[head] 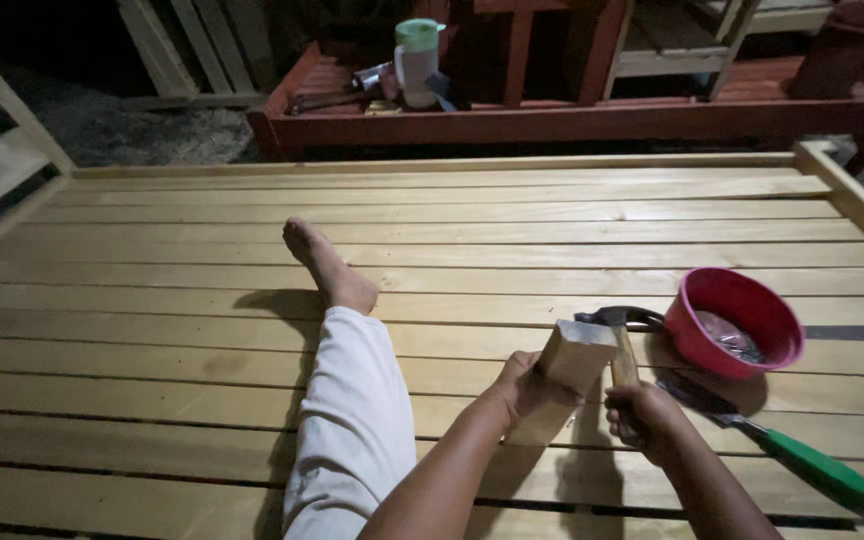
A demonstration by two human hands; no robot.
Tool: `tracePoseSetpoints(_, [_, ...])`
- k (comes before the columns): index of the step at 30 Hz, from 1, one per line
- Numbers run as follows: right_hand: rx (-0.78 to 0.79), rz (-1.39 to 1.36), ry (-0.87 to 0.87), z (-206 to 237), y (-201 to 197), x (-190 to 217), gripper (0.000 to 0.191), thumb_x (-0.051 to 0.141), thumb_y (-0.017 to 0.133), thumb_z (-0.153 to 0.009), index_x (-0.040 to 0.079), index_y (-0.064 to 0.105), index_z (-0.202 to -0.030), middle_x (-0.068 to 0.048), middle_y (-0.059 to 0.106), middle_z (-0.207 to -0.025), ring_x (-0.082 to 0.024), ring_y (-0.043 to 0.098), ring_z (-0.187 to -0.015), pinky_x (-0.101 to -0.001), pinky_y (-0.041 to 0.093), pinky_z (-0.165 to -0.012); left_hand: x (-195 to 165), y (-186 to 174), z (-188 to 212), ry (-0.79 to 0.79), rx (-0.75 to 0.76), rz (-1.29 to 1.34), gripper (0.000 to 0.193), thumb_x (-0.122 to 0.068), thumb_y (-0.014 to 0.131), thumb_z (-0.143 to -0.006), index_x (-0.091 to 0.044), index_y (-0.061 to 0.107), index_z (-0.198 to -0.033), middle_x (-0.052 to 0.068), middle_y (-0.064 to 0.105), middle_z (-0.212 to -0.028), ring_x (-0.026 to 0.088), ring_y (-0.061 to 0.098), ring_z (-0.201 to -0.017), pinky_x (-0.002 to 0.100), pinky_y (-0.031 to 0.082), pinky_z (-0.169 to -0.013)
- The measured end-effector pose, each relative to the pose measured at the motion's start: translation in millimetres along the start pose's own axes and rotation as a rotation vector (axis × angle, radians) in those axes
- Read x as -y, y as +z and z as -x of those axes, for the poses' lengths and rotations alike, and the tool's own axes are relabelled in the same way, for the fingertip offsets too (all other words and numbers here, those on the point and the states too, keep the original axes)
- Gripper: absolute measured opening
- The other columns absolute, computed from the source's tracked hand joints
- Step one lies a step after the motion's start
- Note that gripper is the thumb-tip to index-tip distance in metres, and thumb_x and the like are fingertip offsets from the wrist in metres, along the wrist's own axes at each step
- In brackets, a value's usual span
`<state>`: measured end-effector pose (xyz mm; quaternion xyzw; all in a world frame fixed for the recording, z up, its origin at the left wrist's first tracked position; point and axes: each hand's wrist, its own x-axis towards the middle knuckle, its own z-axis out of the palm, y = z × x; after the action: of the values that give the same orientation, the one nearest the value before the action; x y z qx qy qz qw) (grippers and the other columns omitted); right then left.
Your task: The person sits on the floor beside a wooden slat frame and hammers nails into the slats, taking nails from a pink bowl. They use a wood block to help position nails, then continue hammering nails along the frame and reach back into the bowl for more nails.
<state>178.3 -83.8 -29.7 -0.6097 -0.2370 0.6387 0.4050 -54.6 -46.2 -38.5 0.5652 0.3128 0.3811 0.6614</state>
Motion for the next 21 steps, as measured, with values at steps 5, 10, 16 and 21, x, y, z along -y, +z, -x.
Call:
tracePoseSetpoints(5, [-0.073, 0.132, -0.25, 107.6, 20.9, 29.9, 0.029, 0.032, 0.056, -0.099, 0.007, 0.054, -0.114, -0.01, 0.057, -0.069, -0.02, 0.053, -0.048, -0.036, 0.042, -0.039, 2.7, -8.0, -23.8, -0.232, 0.121, 0.541, 0.052, -0.011, 0.087, -0.059, -0.01, 0.074, -0.11, 0.004, 0.078, -0.104, 0.017, 0.074, -0.092, 0.037, 0.063, -0.085])
tracePoseSetpoints(10, [-0.074, 0.133, -0.273, 194.8, 43.1, 79.4, 0.042, -0.001, 0.06, -0.083, 0.009, 0.048, -0.122, -0.013, 0.071, -0.085, -0.021, 0.07, -0.066, -0.0342, 0.06, -0.058, -54.3, -4.0, -10.0, 0.105, -0.137, -0.285, 0.046, -0.016, 0.088, -0.068, -0.005, 0.073, -0.11, 0.007, 0.078, -0.103, 0.016, 0.071, -0.092, 0.034, 0.06, -0.084])
tracePoseSetpoints(16, [-0.028, 0.239, -0.422, 261.8, 68.4, 71.9, 0.031, 0.025, 0.064, -0.095, 0.005, 0.047, -0.112, -0.007, 0.054, -0.072, -0.017, 0.051, -0.051, -0.0355, 0.043, -0.043, -106.9, 3.4, -10.0, -0.073, -0.189, -0.698, 0.05, -0.021, 0.094, -0.064, -0.007, 0.074, -0.108, 0.004, 0.077, -0.1, 0.013, 0.07, -0.089, 0.028, 0.058, -0.083])
tracePoseSetpoints(21, [-0.093, 0.334, -0.499, 294.2, 71.3, 73.0, 0.023, 0.025, 0.059, -0.096, 0.011, 0.05, -0.112, -0.006, 0.053, -0.069, -0.015, 0.05, -0.049, -0.0343, 0.042, -0.041, -99.1, 0.8, -15.6, -0.09, -0.138, -0.5, 0.044, -0.014, 0.091, -0.064, -0.006, 0.075, -0.104, 0.001, 0.079, -0.098, 0.01, 0.068, -0.086, 0.03, 0.059, -0.081])
